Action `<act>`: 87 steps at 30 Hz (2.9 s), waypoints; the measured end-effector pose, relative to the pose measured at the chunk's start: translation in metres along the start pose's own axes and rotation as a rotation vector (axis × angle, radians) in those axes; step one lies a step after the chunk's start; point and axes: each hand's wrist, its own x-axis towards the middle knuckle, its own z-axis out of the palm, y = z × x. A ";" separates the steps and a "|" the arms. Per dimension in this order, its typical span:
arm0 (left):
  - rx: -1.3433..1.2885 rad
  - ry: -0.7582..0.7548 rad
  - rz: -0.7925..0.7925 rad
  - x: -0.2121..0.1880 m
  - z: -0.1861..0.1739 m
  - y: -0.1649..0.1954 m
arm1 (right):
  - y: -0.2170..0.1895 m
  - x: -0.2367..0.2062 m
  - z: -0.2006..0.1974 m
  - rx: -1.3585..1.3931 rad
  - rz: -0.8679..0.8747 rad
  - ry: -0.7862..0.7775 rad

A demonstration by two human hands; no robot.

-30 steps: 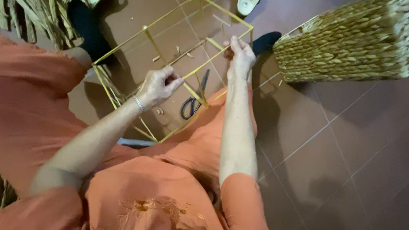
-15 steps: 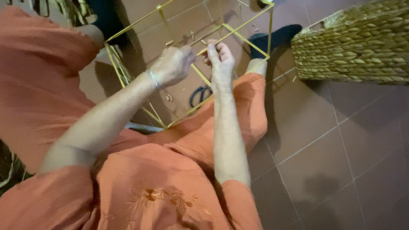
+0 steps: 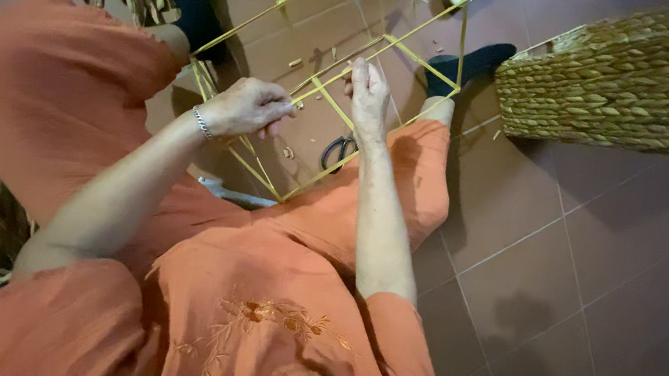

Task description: The person sits on the floor working on a woven water-hyacinth basket. They tuck and weave flat strips along the basket rim, trim excess weave and loose ends with scissors, then set the basket aside and assemble and adjust a yellow bamboo frame, fitting small bamboo pieces into it.

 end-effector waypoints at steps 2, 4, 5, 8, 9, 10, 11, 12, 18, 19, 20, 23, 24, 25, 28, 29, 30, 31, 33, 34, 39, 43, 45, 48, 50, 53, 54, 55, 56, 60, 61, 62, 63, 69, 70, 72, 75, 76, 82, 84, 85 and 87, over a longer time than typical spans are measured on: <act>0.005 0.011 -0.049 -0.010 -0.002 -0.003 | 0.002 0.000 0.000 0.062 0.000 -0.005; 0.048 0.033 -0.021 -0.019 -0.003 -0.007 | 0.001 0.001 0.000 0.115 -0.001 -0.018; 0.070 0.042 -0.010 -0.022 -0.003 -0.010 | 0.000 0.001 0.000 0.137 0.003 -0.026; 0.170 0.251 0.130 -0.032 0.007 -0.022 | -0.001 0.005 0.002 0.215 0.054 -0.015; 0.287 0.329 0.197 -0.030 0.013 -0.027 | 0.000 0.007 0.002 0.241 0.077 -0.005; 0.405 0.406 0.265 -0.028 0.020 -0.033 | 0.001 0.008 0.001 0.242 0.072 -0.010; 0.523 0.482 0.334 -0.025 0.025 -0.041 | 0.002 0.009 0.001 0.243 0.067 -0.015; 0.502 0.484 0.344 -0.022 0.028 -0.050 | 0.004 0.010 0.000 0.242 0.061 -0.019; -0.408 -0.064 -0.059 0.010 0.008 -0.086 | 0.009 0.006 0.001 0.212 0.019 -0.018; -0.488 -0.116 -0.147 0.010 0.003 -0.086 | 0.008 0.005 0.002 0.199 0.023 -0.012; -0.566 -0.170 -0.233 0.008 -0.001 -0.084 | 0.008 0.005 0.002 0.186 0.024 -0.004; -0.095 0.056 0.016 -0.007 0.007 -0.068 | 0.006 0.004 0.000 0.120 0.024 0.005; 0.115 0.177 0.122 -0.017 0.011 -0.063 | 0.005 0.004 -0.001 0.093 0.025 0.005; 0.325 0.295 0.224 -0.030 0.016 -0.059 | 0.004 0.005 -0.003 0.078 0.029 0.021; 0.608 0.420 0.294 -0.055 0.022 -0.053 | 0.004 0.007 -0.005 0.081 0.070 0.053; 0.650 0.427 0.283 -0.059 0.022 -0.053 | 0.004 0.008 -0.005 0.117 0.087 0.052; 0.674 0.475 0.328 -0.061 0.024 -0.054 | 0.004 0.008 -0.007 0.153 0.103 0.054; 0.695 0.521 0.374 -0.061 0.024 -0.055 | 0.004 0.006 -0.009 0.075 0.010 0.108; 0.743 0.576 0.394 -0.054 0.024 -0.057 | 0.003 0.002 -0.020 -0.083 -0.178 0.205; 0.774 0.584 0.371 -0.047 0.023 -0.057 | 0.004 -0.002 -0.028 -0.065 -0.185 0.302; 0.553 0.739 0.434 -0.012 0.005 -0.053 | 0.026 -0.049 -0.095 0.109 -0.183 0.805; 0.015 0.666 0.678 0.018 -0.015 -0.032 | 0.070 -0.081 -0.122 0.176 -0.084 0.647; -0.232 0.610 0.626 0.018 -0.025 -0.019 | 0.080 -0.083 -0.131 0.144 -0.013 0.513; -0.580 0.514 0.292 -0.001 -0.046 -0.001 | 0.078 -0.081 -0.126 0.249 0.164 0.390; -0.784 0.403 0.312 -0.019 -0.057 0.005 | 0.072 -0.082 -0.120 0.388 0.253 0.262; -0.931 0.384 0.301 -0.029 -0.056 0.003 | 0.047 -0.090 -0.108 0.598 0.406 0.088; -0.994 0.364 0.299 -0.028 -0.054 -0.002 | 0.039 -0.093 -0.102 0.688 0.319 0.031; -1.059 0.341 0.295 -0.026 -0.052 -0.007 | 0.030 -0.098 -0.099 0.771 0.223 -0.026; -1.126 0.315 0.286 -0.022 -0.048 -0.013 | 0.022 -0.105 -0.098 0.866 0.125 -0.100; -1.306 0.317 0.242 -0.007 -0.034 -0.036 | -0.001 -0.129 -0.100 0.645 0.047 0.050; -1.329 0.321 0.242 -0.004 -0.031 -0.038 | -0.005 -0.133 -0.100 0.580 0.081 0.105; -1.350 0.325 0.242 -0.003 -0.029 -0.039 | -0.009 -0.136 -0.100 0.518 0.116 0.160; -1.365 0.316 0.220 -0.001 -0.027 -0.037 | -0.013 -0.141 -0.100 0.534 0.126 0.235; -1.263 0.380 0.097 0.001 -0.003 -0.019 | -0.035 -0.165 -0.111 0.770 -0.034 0.328; -1.147 0.434 0.062 -0.001 0.001 -0.016 | -0.038 -0.172 -0.114 0.769 -0.050 0.358; -0.925 0.444 0.058 -0.004 0.006 -0.010 | -0.046 -0.187 -0.120 0.748 -0.124 0.389; -0.319 0.543 0.288 -0.015 0.009 0.005 | -0.057 -0.212 -0.129 0.709 -0.268 0.404; 0.080 0.708 0.453 -0.022 0.007 0.012 | -0.060 -0.220 -0.132 0.705 -0.296 0.411; -0.203 0.495 0.603 -0.054 0.022 0.083 | -0.074 -0.254 -0.123 0.538 -0.400 0.462; -0.221 0.410 0.527 -0.059 0.031 0.103 | -0.077 -0.259 -0.115 0.493 -0.387 0.493; -0.205 0.394 0.488 -0.060 0.034 0.109 | -0.078 -0.261 -0.112 0.479 -0.391 0.485; -0.081 0.423 0.465 -0.064 0.035 0.111 | -0.079 -0.265 -0.105 0.444 -0.385 0.495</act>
